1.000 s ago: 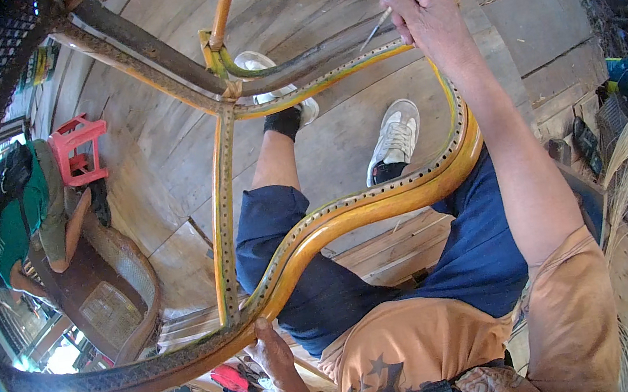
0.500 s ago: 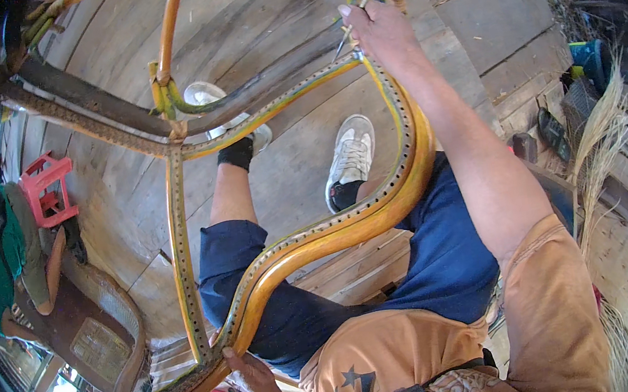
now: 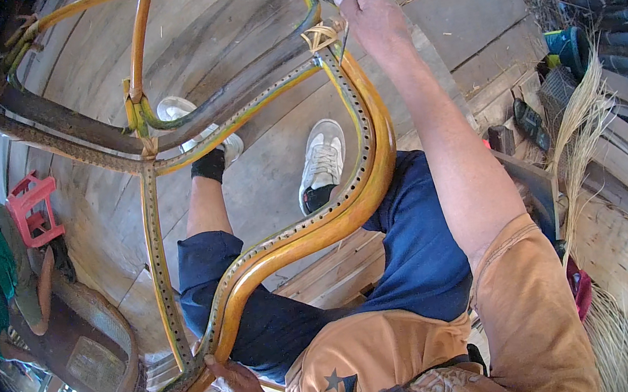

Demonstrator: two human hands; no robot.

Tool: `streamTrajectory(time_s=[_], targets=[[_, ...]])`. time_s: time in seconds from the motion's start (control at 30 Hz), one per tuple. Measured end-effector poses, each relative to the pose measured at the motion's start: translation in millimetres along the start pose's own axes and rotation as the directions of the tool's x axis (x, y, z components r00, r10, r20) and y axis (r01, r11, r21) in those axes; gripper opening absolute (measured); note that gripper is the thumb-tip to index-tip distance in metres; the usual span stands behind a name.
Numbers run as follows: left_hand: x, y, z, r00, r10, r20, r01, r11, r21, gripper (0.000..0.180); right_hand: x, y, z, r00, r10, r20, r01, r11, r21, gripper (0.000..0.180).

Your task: Repairing a rattan chair frame using rattan strips and a metal pick tool.

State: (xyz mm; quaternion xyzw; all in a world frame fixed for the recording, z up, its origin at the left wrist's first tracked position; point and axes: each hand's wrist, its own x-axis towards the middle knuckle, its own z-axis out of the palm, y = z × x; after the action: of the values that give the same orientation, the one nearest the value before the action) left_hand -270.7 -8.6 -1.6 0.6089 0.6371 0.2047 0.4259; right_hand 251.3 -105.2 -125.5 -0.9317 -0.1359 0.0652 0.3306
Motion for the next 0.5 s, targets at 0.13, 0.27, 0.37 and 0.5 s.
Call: streamTrajectory(time_s=[0.13,0.27,0.37,0.5], targets=[[9,-13,22,0.994,-0.075,0.076,0.085,0.988,-0.13,0.064,-7,25,-40,0.995,0.098,-0.033,-0.098,0.995,-0.007,0.049],[5,-12,-5,0.997,-0.07,0.044,0.072,0.996,-0.048,0.059,-8,6,-34,0.997,0.069,0.041,-0.072,0.993,0.092,0.049],[3,-19,-32,0.991,-0.13,0.034,0.121,0.973,0.198,0.048,-13,-8,-28,0.986,0.083,0.145,-0.11,0.976,0.189,0.044],[-2,26,-10,0.877,-0.347,0.331,-0.017,0.667,0.745,0.028,-26,4,-61,0.991,0.132,0.016,-0.125,0.885,0.448,0.035]])
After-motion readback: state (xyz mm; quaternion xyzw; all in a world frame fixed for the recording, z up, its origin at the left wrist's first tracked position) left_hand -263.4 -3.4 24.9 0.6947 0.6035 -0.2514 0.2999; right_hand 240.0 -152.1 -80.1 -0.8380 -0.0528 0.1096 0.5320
